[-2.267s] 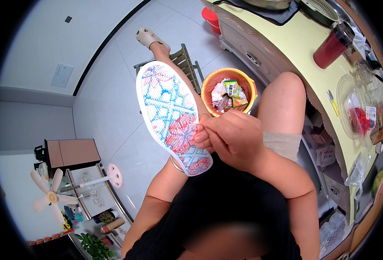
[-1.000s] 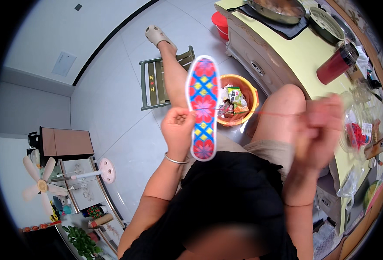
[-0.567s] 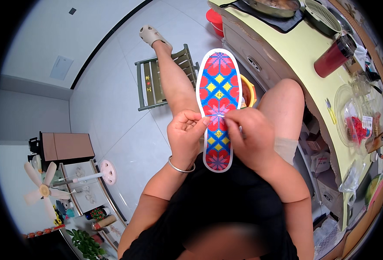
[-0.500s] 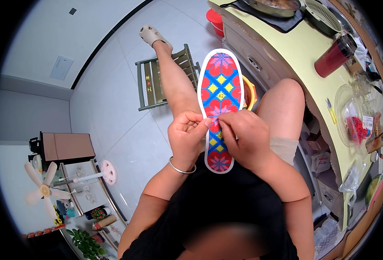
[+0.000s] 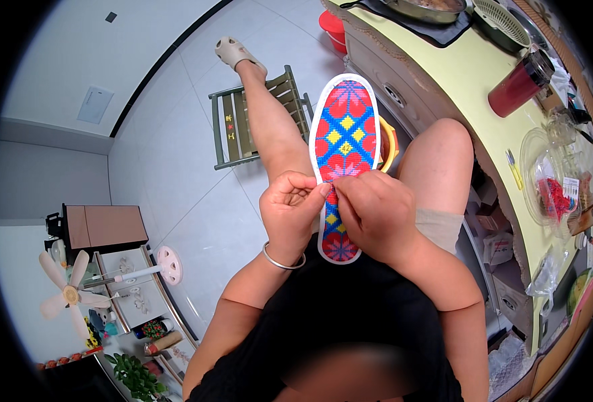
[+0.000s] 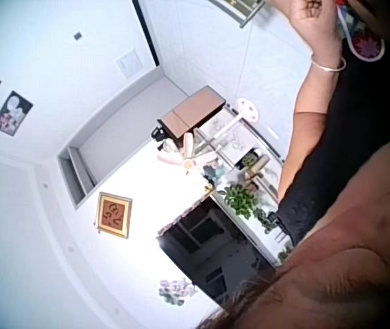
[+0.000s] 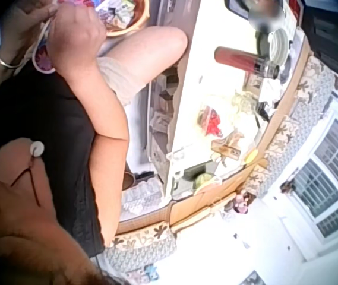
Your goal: The person is sewing a decorated shoe insole by hand using a needle and thread, and occasionally trims the thread with scissors.
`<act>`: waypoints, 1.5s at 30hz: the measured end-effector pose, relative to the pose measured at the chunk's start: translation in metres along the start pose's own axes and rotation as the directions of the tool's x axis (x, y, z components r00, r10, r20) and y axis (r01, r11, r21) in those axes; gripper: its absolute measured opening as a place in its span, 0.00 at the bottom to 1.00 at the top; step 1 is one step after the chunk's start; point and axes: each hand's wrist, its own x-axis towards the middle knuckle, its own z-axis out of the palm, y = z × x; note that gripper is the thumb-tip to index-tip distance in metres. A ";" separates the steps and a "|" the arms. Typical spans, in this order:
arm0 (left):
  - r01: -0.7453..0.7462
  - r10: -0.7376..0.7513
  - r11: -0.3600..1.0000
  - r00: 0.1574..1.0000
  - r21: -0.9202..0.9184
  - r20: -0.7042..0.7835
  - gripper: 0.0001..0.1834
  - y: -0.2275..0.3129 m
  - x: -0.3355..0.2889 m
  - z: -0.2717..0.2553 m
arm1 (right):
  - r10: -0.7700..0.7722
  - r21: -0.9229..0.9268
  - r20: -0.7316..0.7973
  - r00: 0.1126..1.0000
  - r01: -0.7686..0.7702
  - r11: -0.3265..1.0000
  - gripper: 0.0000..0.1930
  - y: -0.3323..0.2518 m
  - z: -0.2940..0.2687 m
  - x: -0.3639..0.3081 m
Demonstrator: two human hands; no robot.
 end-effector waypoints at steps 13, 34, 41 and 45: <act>-0.402 0.440 0.744 0.896 0.533 0.061 0.08 -0.009 -0.004 0.001 | -0.038 -0.018 0.023 0.999 0.038 0.999 0.06 -0.003 0.005 -0.005; 0.092 -0.047 0.948 0.987 -0.304 0.151 0.07 0.003 0.001 -0.007 | 0.625 0.803 0.256 0.737 -0.522 0.288 0.04 0.022 -0.007 -0.002; 0.259 -0.198 0.935 0.948 -0.243 0.248 0.06 -0.003 -0.001 -0.001 | 0.574 0.732 0.680 0.456 -0.468 -0.496 0.16 0.012 0.014 -0.022; 0.269 -0.209 0.942 0.938 -0.202 0.277 0.07 -0.010 -0.002 -0.002 | 0.601 0.758 0.646 0.471 -0.300 -0.579 0.16 0.019 0.018 -0.024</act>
